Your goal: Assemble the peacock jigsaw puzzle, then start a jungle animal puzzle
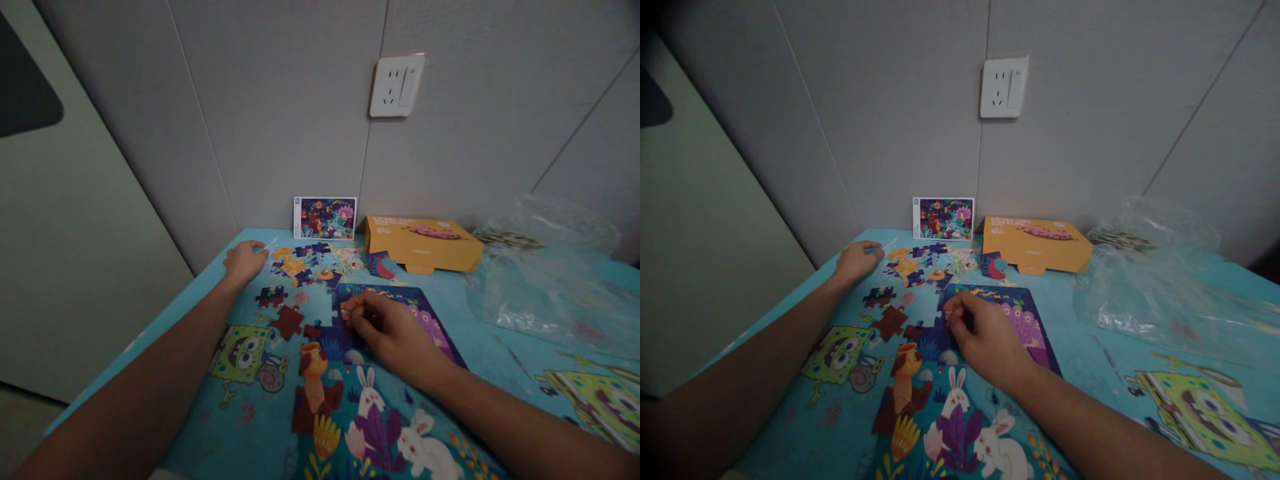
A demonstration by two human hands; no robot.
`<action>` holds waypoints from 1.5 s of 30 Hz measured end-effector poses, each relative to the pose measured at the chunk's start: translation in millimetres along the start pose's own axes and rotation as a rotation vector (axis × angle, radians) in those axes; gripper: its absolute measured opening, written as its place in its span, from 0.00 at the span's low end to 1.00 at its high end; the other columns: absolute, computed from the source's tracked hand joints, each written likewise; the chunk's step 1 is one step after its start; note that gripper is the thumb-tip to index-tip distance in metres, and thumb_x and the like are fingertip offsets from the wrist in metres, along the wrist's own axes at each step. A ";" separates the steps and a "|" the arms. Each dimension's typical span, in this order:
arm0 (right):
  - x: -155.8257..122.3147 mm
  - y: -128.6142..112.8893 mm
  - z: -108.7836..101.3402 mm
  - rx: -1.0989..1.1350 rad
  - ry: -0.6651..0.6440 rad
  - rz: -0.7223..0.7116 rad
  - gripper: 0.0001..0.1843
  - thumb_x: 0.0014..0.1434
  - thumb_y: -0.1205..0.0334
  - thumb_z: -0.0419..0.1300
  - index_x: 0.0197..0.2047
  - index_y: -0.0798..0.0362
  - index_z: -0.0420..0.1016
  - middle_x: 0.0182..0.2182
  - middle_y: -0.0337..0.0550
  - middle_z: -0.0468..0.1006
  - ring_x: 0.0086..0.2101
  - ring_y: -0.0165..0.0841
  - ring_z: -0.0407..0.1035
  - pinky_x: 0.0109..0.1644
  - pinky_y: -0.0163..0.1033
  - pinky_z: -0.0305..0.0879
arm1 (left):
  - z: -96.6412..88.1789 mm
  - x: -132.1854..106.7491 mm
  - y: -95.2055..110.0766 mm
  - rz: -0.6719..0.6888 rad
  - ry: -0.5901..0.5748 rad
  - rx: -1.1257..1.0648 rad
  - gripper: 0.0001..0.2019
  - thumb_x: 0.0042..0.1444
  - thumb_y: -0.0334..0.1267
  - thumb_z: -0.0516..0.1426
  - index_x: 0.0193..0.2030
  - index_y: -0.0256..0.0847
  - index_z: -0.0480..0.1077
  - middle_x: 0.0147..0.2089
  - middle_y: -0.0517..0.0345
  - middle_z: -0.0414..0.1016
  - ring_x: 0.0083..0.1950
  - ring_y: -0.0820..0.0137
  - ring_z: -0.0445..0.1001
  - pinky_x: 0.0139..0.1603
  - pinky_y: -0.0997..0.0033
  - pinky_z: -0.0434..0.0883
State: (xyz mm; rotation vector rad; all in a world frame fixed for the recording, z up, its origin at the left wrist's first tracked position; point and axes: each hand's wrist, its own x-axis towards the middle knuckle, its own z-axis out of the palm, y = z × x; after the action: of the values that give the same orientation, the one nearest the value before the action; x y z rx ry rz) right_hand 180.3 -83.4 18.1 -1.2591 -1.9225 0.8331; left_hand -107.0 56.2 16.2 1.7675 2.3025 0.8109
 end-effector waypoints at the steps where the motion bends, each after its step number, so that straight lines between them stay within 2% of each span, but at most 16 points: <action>1: -0.2 0.1 0.2 0.003 0.000 0.003 0.07 0.59 0.64 0.53 0.38 0.52 0.73 0.27 0.39 0.74 0.29 0.33 0.69 0.33 0.37 0.64 | 1.6 -1.1 1.1 -0.004 -0.024 0.051 0.22 0.50 0.51 0.58 0.49 0.44 0.76 0.52 0.42 0.75 0.58 0.40 0.65 0.54 0.42 0.62; 3: -0.2 -0.2 0.5 0.009 0.002 0.003 0.07 0.59 0.64 0.53 0.38 0.52 0.73 0.28 0.39 0.75 0.29 0.33 0.69 0.33 0.37 0.64 | 4.7 -4.6 5.5 0.022 -0.052 0.123 0.23 0.48 0.55 0.59 0.48 0.47 0.77 0.56 0.43 0.73 0.60 0.38 0.61 0.55 0.38 0.59; 5: 0.1 -1.0 0.5 0.012 -0.002 -0.003 0.07 0.59 0.65 0.53 0.37 0.52 0.72 0.29 0.40 0.76 0.29 0.33 0.69 0.34 0.37 0.64 | 6.2 -7.7 9.9 0.067 -0.064 0.145 0.21 0.49 0.54 0.59 0.47 0.49 0.77 0.57 0.44 0.72 0.60 0.38 0.61 0.54 0.37 0.60; 12: 0.5 -2.5 -0.1 -0.005 -0.010 -0.010 0.07 0.59 0.65 0.52 0.35 0.52 0.72 0.29 0.40 0.76 0.30 0.33 0.69 0.35 0.38 0.64 | 4.8 -6.6 11.3 0.003 -0.046 0.112 0.16 0.47 0.51 0.62 0.40 0.45 0.75 0.53 0.45 0.74 0.60 0.41 0.62 0.54 0.41 0.60; 14: 0.3 -1.8 -0.3 0.003 -0.012 -0.011 0.07 0.59 0.65 0.52 0.35 0.52 0.72 0.29 0.40 0.76 0.30 0.33 0.69 0.35 0.38 0.64 | 5.9 -5.4 10.6 0.012 -0.030 0.046 0.14 0.46 0.46 0.63 0.40 0.44 0.74 0.49 0.48 0.76 0.56 0.47 0.68 0.54 0.46 0.62; 16: 0.5 -1.0 -0.3 0.009 -0.016 -0.015 0.07 0.60 0.64 0.52 0.35 0.52 0.71 0.30 0.40 0.76 0.31 0.33 0.70 0.35 0.38 0.64 | 7.0 -5.4 11.4 0.052 -0.015 -0.077 0.13 0.47 0.41 0.62 0.40 0.43 0.72 0.42 0.52 0.78 0.48 0.57 0.73 0.50 0.56 0.66; 18: 1.0 -0.3 -0.1 0.024 -0.013 -0.006 0.07 0.60 0.63 0.52 0.36 0.52 0.71 0.30 0.40 0.76 0.31 0.33 0.70 0.35 0.38 0.64 | 6.5 -8.4 15.5 0.138 0.001 -0.233 0.13 0.48 0.37 0.61 0.43 0.40 0.71 0.37 0.56 0.78 0.41 0.65 0.75 0.46 0.65 0.68; 20: 1.3 0.3 0.4 0.067 0.006 0.020 0.09 0.61 0.60 0.52 0.42 0.52 0.70 0.28 0.39 0.75 0.29 0.33 0.70 0.33 0.38 0.65 | 3.9 -15.2 23.2 0.300 0.018 -0.338 0.13 0.50 0.36 0.59 0.44 0.39 0.72 0.36 0.57 0.78 0.39 0.67 0.74 0.45 0.69 0.68; 23: 1.3 1.4 1.2 0.154 0.035 0.056 0.16 0.62 0.57 0.52 0.51 0.53 0.65 0.26 0.38 0.75 0.27 0.33 0.70 0.33 0.38 0.65 | -1.0 -28.9 37.1 0.591 -0.008 -0.310 0.08 0.55 0.38 0.56 0.36 0.41 0.76 0.39 0.55 0.79 0.41 0.67 0.74 0.50 0.68 0.67; 25: 0.9 2.3 1.5 0.164 0.037 0.060 0.17 0.61 0.56 0.53 0.52 0.53 0.64 0.26 0.38 0.75 0.28 0.34 0.70 0.33 0.38 0.65 | -1.8 -35.2 43.0 0.688 0.008 -0.260 0.09 0.57 0.37 0.54 0.37 0.41 0.76 0.41 0.54 0.78 0.43 0.66 0.73 0.52 0.67 0.67; 27: 0.6 2.8 1.6 0.144 0.027 0.060 0.16 0.62 0.56 0.53 0.51 0.53 0.65 0.27 0.38 0.75 0.27 0.33 0.70 0.32 0.38 0.65 | 0.2 -36.4 43.8 0.658 0.063 -0.201 0.12 0.58 0.35 0.53 0.43 0.39 0.76 0.43 0.52 0.77 0.45 0.65 0.73 0.53 0.65 0.67; 29: 0.6 2.5 1.6 0.127 0.016 0.060 0.16 0.62 0.55 0.52 0.50 0.53 0.66 0.27 0.39 0.75 0.27 0.33 0.69 0.31 0.38 0.64 | 3.6 -33.8 40.5 0.560 0.059 -0.103 0.15 0.58 0.37 0.53 0.47 0.37 0.76 0.45 0.49 0.77 0.47 0.63 0.72 0.55 0.63 0.66; 33: 1.3 0.4 1.2 0.089 0.017 0.063 0.14 0.61 0.56 0.52 0.47 0.53 0.68 0.27 0.39 0.74 0.26 0.32 0.68 0.30 0.37 0.62 | 8.1 -28.8 32.6 0.459 -0.140 0.151 0.25 0.55 0.55 0.55 0.49 0.39 0.77 0.48 0.44 0.74 0.52 0.55 0.71 0.57 0.57 0.65; 35: 1.5 -0.5 0.8 0.061 0.018 0.062 0.13 0.61 0.57 0.52 0.46 0.53 0.69 0.26 0.39 0.73 0.26 0.32 0.67 0.30 0.37 0.61 | 8.6 -29.0 31.4 0.457 -0.185 0.225 0.28 0.52 0.59 0.56 0.51 0.41 0.76 0.52 0.44 0.72 0.54 0.52 0.69 0.57 0.55 0.64; 40: 1.5 -2.6 -0.4 0.014 0.010 0.037 0.11 0.60 0.60 0.53 0.43 0.53 0.71 0.26 0.37 0.71 0.27 0.31 0.67 0.31 0.36 0.61 | 10.0 -28.6 31.9 0.411 -0.200 0.154 0.24 0.49 0.55 0.60 0.48 0.40 0.75 0.52 0.45 0.73 0.54 0.54 0.70 0.54 0.59 0.66; 45: 2.2 -2.1 -0.5 0.029 0.005 0.028 0.11 0.60 0.61 0.53 0.44 0.53 0.71 0.25 0.37 0.71 0.26 0.31 0.66 0.31 0.35 0.61 | 6.9 -26.6 35.3 0.303 -0.145 -0.146 0.11 0.51 0.40 0.59 0.41 0.38 0.73 0.38 0.54 0.77 0.38 0.66 0.74 0.39 0.69 0.68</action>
State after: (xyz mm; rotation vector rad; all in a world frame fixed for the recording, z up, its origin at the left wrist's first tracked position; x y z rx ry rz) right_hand 179.0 -82.0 20.5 -1.2723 -1.8862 0.8680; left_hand -65.6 39.9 21.7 2.0599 1.8630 0.8388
